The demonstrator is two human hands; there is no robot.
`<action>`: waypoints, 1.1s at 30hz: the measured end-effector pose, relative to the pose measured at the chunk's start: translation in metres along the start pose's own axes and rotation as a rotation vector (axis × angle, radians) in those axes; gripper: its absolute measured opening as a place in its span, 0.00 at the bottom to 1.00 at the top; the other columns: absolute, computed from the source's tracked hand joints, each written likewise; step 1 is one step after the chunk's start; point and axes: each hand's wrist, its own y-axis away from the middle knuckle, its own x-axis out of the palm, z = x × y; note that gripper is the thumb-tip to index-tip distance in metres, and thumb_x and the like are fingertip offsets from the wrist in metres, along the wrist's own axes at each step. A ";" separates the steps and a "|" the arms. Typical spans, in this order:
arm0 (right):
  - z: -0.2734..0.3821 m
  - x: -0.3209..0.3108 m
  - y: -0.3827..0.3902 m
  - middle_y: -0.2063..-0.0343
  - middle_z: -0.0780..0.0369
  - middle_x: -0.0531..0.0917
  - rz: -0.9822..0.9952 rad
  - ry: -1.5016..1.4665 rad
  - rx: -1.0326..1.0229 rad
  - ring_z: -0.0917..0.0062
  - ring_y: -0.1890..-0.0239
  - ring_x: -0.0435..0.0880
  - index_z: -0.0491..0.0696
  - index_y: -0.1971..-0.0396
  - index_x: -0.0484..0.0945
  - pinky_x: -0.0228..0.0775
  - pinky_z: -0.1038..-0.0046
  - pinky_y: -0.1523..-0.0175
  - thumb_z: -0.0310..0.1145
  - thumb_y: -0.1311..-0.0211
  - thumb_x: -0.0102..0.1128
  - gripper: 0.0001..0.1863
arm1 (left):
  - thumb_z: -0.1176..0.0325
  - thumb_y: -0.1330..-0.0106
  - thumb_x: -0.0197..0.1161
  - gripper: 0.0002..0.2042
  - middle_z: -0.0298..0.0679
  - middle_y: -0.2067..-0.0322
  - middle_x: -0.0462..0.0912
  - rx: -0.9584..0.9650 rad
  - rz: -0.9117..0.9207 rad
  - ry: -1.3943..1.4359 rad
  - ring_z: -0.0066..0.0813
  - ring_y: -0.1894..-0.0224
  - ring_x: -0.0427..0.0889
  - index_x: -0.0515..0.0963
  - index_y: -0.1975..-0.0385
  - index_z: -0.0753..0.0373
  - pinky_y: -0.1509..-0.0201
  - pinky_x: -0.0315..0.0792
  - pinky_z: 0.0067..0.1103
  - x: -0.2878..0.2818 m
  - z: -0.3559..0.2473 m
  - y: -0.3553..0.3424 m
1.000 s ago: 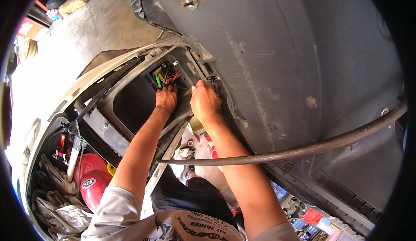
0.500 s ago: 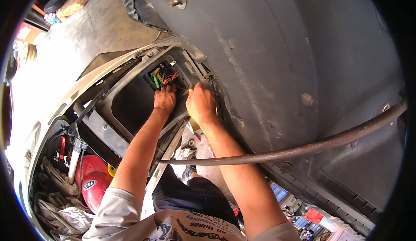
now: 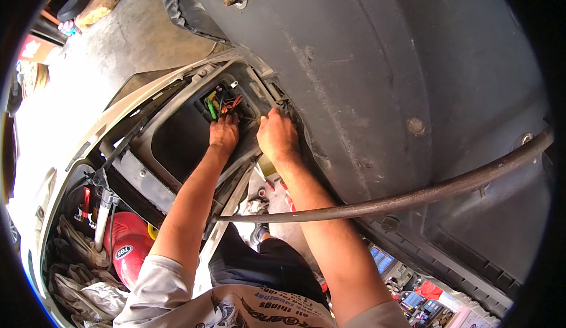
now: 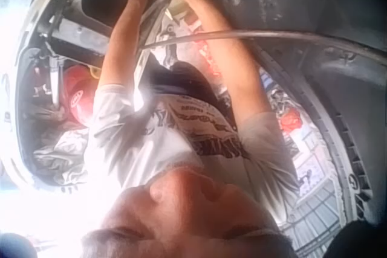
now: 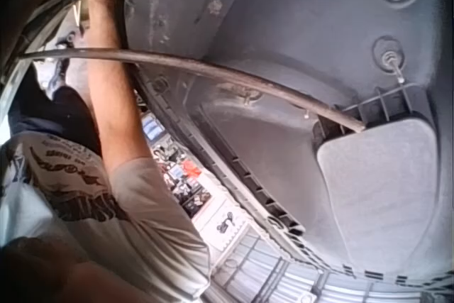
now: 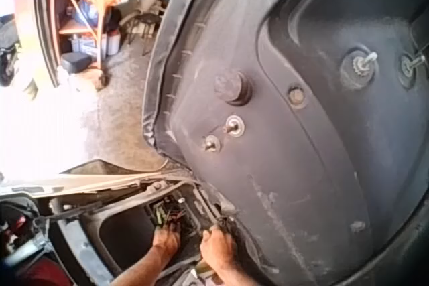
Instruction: Using a screwdriver and hands to manipulate wires and components in a motorcycle's internal electronics bay.
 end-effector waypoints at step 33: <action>0.006 0.008 0.000 0.66 0.47 0.80 0.007 0.132 -0.046 0.49 0.61 0.79 0.43 0.61 0.73 0.72 0.54 0.55 0.38 0.35 0.52 0.13 | 0.62 0.30 0.41 0.17 0.43 0.54 0.78 -0.021 0.020 0.147 0.39 0.54 0.78 0.73 0.48 0.58 0.52 0.72 0.33 -0.005 0.017 0.002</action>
